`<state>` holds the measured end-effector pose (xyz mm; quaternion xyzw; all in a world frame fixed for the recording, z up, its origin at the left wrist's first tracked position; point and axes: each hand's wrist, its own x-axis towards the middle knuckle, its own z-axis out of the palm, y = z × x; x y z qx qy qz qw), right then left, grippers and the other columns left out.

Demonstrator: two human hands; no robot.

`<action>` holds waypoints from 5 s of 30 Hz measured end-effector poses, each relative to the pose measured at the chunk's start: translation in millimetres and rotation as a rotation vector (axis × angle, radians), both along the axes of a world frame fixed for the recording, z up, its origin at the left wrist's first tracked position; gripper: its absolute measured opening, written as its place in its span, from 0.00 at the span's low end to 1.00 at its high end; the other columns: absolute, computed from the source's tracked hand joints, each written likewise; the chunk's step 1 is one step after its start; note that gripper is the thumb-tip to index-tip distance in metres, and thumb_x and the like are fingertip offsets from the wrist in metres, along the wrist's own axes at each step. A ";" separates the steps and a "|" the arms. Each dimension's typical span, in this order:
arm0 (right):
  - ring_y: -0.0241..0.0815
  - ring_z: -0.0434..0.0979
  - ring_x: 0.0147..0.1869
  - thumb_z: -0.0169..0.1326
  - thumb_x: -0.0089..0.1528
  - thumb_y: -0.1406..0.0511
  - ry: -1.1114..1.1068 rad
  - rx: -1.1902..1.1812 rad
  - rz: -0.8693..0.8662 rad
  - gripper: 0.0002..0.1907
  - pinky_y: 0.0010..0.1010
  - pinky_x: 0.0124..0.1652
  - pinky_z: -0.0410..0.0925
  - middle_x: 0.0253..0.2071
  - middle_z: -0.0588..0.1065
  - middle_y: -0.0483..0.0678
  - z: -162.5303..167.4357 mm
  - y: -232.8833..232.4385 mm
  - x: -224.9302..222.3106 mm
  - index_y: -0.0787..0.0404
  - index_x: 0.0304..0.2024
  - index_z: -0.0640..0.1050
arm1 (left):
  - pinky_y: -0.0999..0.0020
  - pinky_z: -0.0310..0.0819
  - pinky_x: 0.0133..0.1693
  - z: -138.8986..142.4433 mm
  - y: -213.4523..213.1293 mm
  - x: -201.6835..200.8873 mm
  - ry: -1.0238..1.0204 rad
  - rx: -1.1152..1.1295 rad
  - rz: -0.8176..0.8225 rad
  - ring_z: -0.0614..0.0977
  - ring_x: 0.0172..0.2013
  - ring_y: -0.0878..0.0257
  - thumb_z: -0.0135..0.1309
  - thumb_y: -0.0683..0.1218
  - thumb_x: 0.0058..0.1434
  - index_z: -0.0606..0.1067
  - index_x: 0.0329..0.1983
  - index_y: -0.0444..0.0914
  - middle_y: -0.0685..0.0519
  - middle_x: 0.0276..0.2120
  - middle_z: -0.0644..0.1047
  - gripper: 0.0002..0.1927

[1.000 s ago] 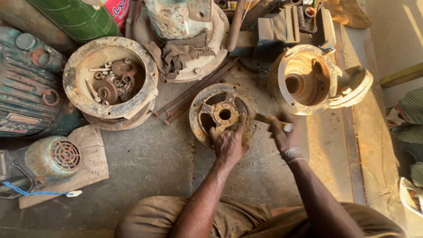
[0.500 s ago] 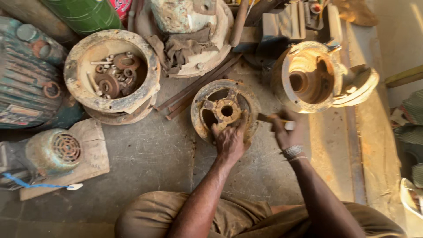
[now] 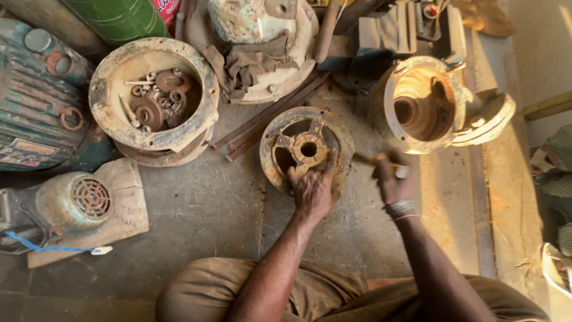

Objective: The person sits on the floor of a pump repair workshop and scrapes rust and dirt from a cast-iron impeller flange using a wire brush, holding the part steady with one hand while brushing its spokes and hub. They lift and reposition the part to brush different sides and set it back on the floor.

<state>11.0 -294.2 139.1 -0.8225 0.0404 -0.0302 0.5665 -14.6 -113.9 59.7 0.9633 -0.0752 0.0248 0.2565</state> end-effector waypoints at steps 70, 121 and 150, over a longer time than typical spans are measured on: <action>0.33 0.78 0.29 0.51 0.68 0.60 0.015 -0.196 -0.051 0.13 0.26 0.28 0.71 0.39 0.77 0.47 8.0 0.8 -10.2 0.60 0.52 0.75 | 0.19 0.41 0.62 -6.4 -6.8 -0.1 0.002 -0.022 0.026 0.83 0.42 0.50 0.66 0.63 0.57 0.31 0.76 0.45 0.46 0.50 0.81 0.64; 0.34 0.77 0.26 0.54 0.71 0.60 -0.116 0.105 -0.058 0.13 0.25 0.23 0.70 0.28 0.77 0.48 -20.7 -3.7 7.0 0.64 0.42 0.74 | 0.16 0.54 0.56 32.0 44.7 21.5 0.050 -0.014 0.079 0.50 0.72 0.32 0.81 0.57 0.31 0.66 0.70 0.64 0.52 0.72 0.53 0.59; 0.33 0.74 0.26 0.55 0.72 0.60 -0.041 -0.024 -0.057 0.12 0.24 0.27 0.66 0.25 0.74 0.46 6.6 6.2 0.3 0.61 0.39 0.72 | 0.22 0.58 0.59 29.3 41.0 20.4 0.014 -0.037 0.188 0.57 0.70 0.39 0.79 0.63 0.23 0.67 0.67 0.60 0.52 0.68 0.57 0.61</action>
